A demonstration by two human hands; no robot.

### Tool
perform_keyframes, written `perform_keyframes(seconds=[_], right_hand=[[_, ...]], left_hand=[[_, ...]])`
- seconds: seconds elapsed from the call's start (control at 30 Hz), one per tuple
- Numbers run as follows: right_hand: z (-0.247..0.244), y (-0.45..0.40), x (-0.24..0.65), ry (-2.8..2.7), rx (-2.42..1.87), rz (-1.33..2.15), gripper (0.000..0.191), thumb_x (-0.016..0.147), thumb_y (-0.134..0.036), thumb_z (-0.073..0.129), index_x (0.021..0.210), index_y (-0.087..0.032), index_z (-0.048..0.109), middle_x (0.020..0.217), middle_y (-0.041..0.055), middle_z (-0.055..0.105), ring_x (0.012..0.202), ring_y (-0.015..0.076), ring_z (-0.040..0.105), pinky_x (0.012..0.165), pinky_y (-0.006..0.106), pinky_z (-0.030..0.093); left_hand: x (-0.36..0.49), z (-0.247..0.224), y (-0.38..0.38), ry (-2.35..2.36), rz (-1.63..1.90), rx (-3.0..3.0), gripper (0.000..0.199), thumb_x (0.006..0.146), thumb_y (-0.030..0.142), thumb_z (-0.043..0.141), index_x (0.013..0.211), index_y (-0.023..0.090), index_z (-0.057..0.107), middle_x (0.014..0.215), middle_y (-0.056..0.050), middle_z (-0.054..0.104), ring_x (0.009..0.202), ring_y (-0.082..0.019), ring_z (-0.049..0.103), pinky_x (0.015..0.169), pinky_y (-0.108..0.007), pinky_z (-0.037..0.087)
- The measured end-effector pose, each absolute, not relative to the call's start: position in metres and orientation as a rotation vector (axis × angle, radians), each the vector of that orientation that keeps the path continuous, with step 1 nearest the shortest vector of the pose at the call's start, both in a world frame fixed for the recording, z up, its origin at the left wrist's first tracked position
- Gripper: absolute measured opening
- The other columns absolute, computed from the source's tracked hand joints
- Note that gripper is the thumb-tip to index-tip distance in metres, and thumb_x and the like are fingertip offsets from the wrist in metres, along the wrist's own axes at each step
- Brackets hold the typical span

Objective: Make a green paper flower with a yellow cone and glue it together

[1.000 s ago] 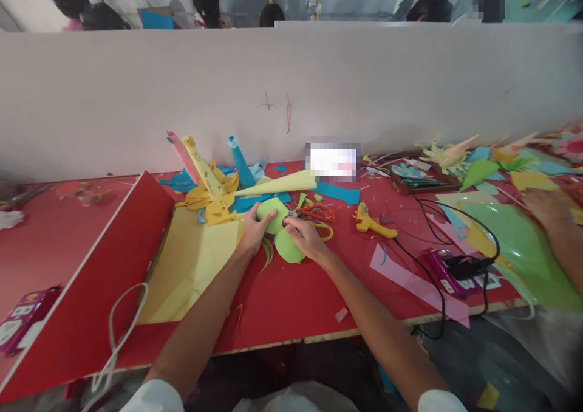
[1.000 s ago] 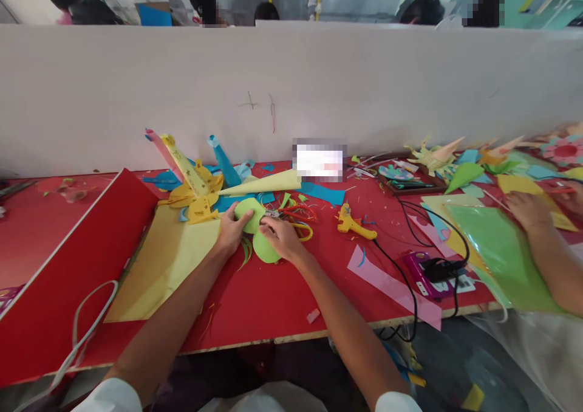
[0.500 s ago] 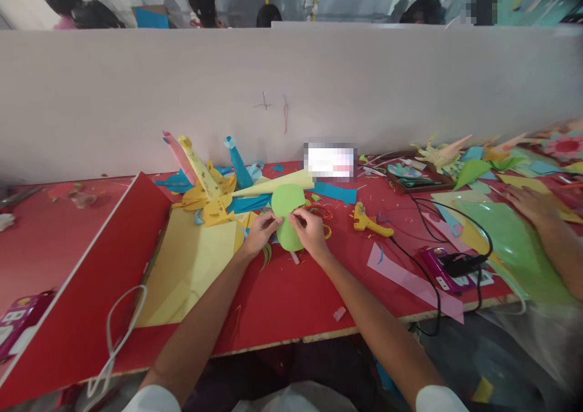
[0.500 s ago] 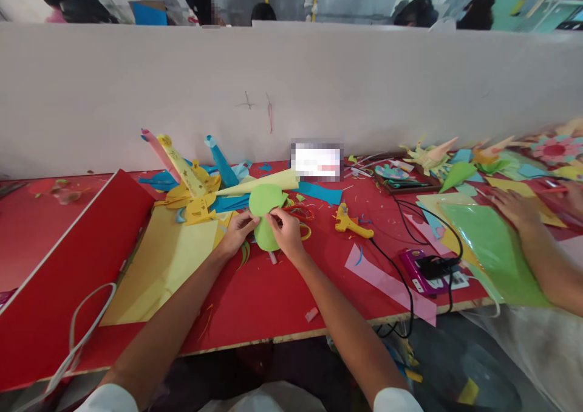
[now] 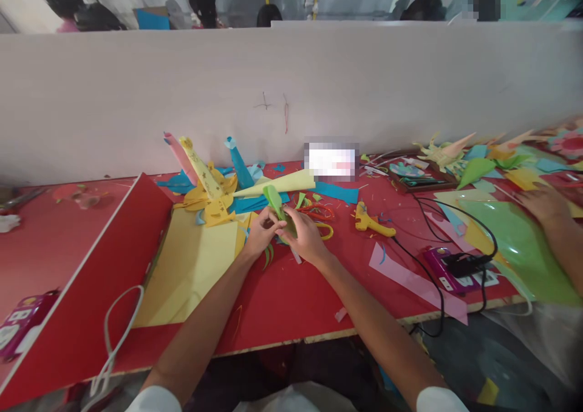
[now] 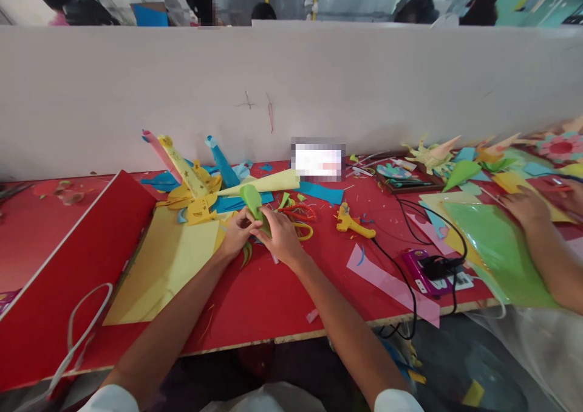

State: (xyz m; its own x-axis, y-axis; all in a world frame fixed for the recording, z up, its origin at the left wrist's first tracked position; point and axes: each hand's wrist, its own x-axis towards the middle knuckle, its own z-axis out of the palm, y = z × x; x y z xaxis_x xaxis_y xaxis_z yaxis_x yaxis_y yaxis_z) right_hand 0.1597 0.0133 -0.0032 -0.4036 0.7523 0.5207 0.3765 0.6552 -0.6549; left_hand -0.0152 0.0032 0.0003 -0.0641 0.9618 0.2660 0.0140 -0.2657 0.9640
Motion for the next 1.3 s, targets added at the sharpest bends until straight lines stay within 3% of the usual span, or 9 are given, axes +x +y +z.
perform_keyframes(seconds=[0.2, 0.37, 0.6, 0.8, 0.97, 1.03, 1.13, 1.23, 1.3], right_hand=[[0.004, 0.014, 0.159, -2.006, -0.806, 0.817, 0.067, 0.102, -0.049, 0.07, 0.161, -0.028, 0.045, 0.155, 0.0153, 0.065, 0.144, 0.0342, 0.063, 0.116, 0.051, 0.054], [0.008, 0.016, 0.159, -1.929, -0.773, 0.998, 0.064, 0.101, -0.045, 0.07, 0.159, -0.028, 0.048, 0.147, 0.0144, 0.07, 0.138, 0.0323, 0.067, 0.112, 0.047, 0.056], [0.004, 0.021, 0.158, -1.786, -0.762, 1.164, 0.062, 0.098, -0.05, 0.074, 0.152, -0.029, 0.055, 0.145, 0.0117, 0.072, 0.133, 0.0328, 0.069, 0.112, 0.047, 0.056], [0.0, 0.029, 0.164, -1.461, -0.717, 1.325, 0.065, 0.096, -0.052, 0.075, 0.154, -0.033, 0.051, 0.139, 0.01, 0.073, 0.133, 0.0321, 0.068, 0.112, 0.048, 0.057], [0.005, 0.037, 0.18, -1.284, -0.665, 1.371, 0.075, 0.095, -0.046, 0.076, 0.16, -0.035, 0.042, 0.122, 0.0058, 0.078, 0.121, 0.028, 0.073, 0.116, 0.051, 0.053], [0.006, 0.041, 0.185, -1.255, -0.663, 1.365, 0.074, 0.094, -0.046, 0.075, 0.159, -0.035, 0.042, 0.119, 0.0055, 0.078, 0.118, 0.0283, 0.074, 0.116, 0.052, 0.053], [0.004, 0.045, 0.188, -1.218, -0.68, 1.382, 0.075, 0.093, -0.048, 0.075, 0.159, -0.035, 0.041, 0.132, 0.0081, 0.077, 0.12, 0.0311, 0.074, 0.111, 0.053, 0.057], [-0.001, 0.048, 0.186, -1.255, -0.73, 1.371, 0.075, 0.093, -0.051, 0.073, 0.159, -0.035, 0.042, 0.145, 0.0102, 0.071, 0.127, 0.0334, 0.072, 0.108, 0.053, 0.059], [-0.003, 0.048, 0.185, -1.308, -0.785, 1.286, 0.075, 0.094, -0.052, 0.072, 0.16, -0.033, 0.043, 0.148, 0.0125, 0.069, 0.132, 0.0344, 0.07, 0.109, 0.053, 0.059]], left_hand=[[-0.012, -0.001, 0.003, 1.054, 1.388, 1.319, 0.057, 0.069, 0.058, 0.094, 0.063, 0.02, 0.053, 0.071, 0.002, 0.056, 0.07, -0.014, 0.05, 0.068, -0.029, 0.046], [-0.015, -0.001, 0.003, 1.027, 1.426, 1.273, 0.057, 0.074, 0.061, 0.09, 0.062, 0.019, 0.052, 0.066, 0.002, 0.056, 0.067, -0.013, 0.05, 0.067, -0.027, 0.045], [-0.014, -0.002, 0.003, 1.02, 1.472, 1.199, 0.064, 0.071, 0.066, 0.091, 0.062, 0.019, 0.048, 0.07, 0.002, 0.057, 0.068, -0.011, 0.052, 0.067, -0.024, 0.045], [-0.017, -0.008, 0.007, 1.086, 1.523, 1.171, 0.058, 0.075, 0.056, 0.091, 0.064, 0.019, 0.048, 0.066, 0.004, 0.054, 0.064, -0.01, 0.051, 0.062, -0.023, 0.043], [-0.02, -0.016, 0.012, 1.174, 1.575, 1.239, 0.046, 0.08, 0.055, 0.089, 0.097, 0.019, 0.066, 0.091, -0.003, 0.073, 0.082, -0.017, 0.066, 0.076, -0.028, 0.054], [-0.02, -0.019, 0.013, 1.179, 1.6, 1.266, 0.05, 0.084, 0.056, 0.085, 0.109, 0.02, 0.063, 0.103, -0.006, 0.076, 0.092, -0.021, 0.071, 0.082, -0.031, 0.058], [-0.02, -0.022, 0.013, 1.142, 1.656, 1.275, 0.064, 0.086, 0.052, 0.084, 0.135, 0.023, 0.054, 0.115, -0.009, 0.076, 0.099, -0.022, 0.074, 0.087, -0.033, 0.06], [-0.022, -0.022, 0.013, 1.147, 1.674, 1.314, 0.089, 0.09, 0.046, 0.082, 0.163, 0.028, 0.034, 0.125, -0.01, 0.072, 0.093, -0.018, 0.072, 0.084, -0.03, 0.06], [-0.026, -0.021, 0.013, 1.199, 1.653, 1.389, 0.089, 0.093, 0.042, 0.077, 0.168, 0.031, 0.031, 0.13, -0.01, 0.069, 0.082, -0.013, 0.066, 0.076, -0.025, 0.056]])
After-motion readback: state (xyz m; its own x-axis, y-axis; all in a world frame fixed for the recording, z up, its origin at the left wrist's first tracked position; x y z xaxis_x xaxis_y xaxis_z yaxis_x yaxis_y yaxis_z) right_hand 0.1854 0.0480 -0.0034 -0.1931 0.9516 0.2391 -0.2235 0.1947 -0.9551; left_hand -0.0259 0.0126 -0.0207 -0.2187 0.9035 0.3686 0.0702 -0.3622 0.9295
